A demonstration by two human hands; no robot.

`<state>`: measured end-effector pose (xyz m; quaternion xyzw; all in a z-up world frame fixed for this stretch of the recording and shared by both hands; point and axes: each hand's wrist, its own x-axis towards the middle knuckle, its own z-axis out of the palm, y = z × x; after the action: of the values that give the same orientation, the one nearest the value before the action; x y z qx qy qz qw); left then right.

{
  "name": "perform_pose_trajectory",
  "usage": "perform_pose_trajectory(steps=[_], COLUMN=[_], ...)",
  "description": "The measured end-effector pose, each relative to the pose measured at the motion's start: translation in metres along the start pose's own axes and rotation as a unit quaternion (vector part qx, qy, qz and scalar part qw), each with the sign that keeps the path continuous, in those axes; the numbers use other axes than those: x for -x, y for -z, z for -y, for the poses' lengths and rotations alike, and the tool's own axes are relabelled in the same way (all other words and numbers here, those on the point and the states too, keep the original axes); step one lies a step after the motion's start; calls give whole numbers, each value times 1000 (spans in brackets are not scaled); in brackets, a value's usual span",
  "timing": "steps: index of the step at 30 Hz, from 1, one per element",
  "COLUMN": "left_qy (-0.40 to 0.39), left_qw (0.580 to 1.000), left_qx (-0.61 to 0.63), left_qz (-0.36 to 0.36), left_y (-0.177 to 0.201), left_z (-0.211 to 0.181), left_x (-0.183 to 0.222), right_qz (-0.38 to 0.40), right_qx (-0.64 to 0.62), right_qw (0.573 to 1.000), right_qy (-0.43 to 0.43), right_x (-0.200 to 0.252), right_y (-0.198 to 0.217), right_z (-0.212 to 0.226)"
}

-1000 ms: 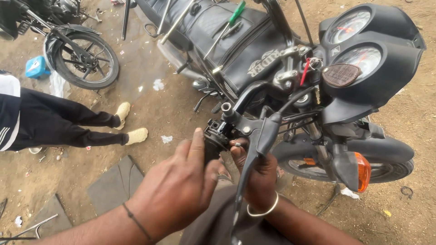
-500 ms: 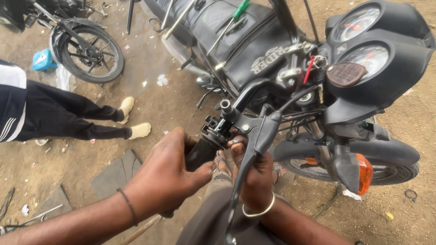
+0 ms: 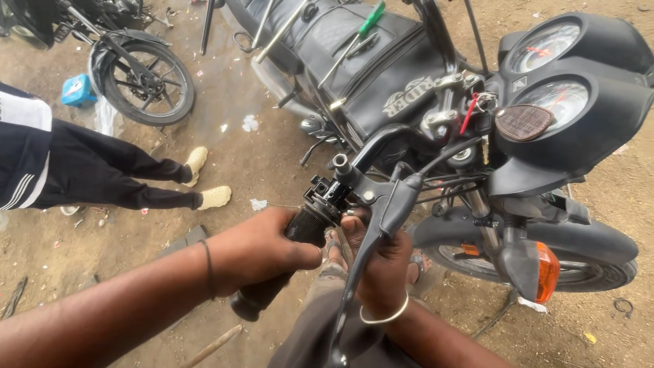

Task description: The person works on a motorcycle handlebar, twisting and pulling the rubber throttle grip off the bar and manipulating the grip and its fittings by hand. They briefly reach to the engine area near the footpeg, then return to working the grip and handlebar clamp area, continuing to twist and adjust the grip on the bar.

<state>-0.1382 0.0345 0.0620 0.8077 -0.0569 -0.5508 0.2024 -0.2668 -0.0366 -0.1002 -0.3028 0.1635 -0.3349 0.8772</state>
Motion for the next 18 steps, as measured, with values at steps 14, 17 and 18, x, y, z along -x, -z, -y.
perform_pose_trajectory(steps=[14,17,18], left_qy=[-43,-55,-62], left_qw=[989,982,976], left_qx=[-99,-136,-167], left_qz=[-105,-119,-125], left_y=[-8,-8,-8], left_z=[-7,-9,-9], left_x=[9,11,12], right_qz=[-1,1,0], right_qx=[30,55,34], right_qw=[997,992,994], right_qy=[68,116,104], right_x=[2,2,4], right_y=[-12,-5,-2], right_z=[-14,-26,-30])
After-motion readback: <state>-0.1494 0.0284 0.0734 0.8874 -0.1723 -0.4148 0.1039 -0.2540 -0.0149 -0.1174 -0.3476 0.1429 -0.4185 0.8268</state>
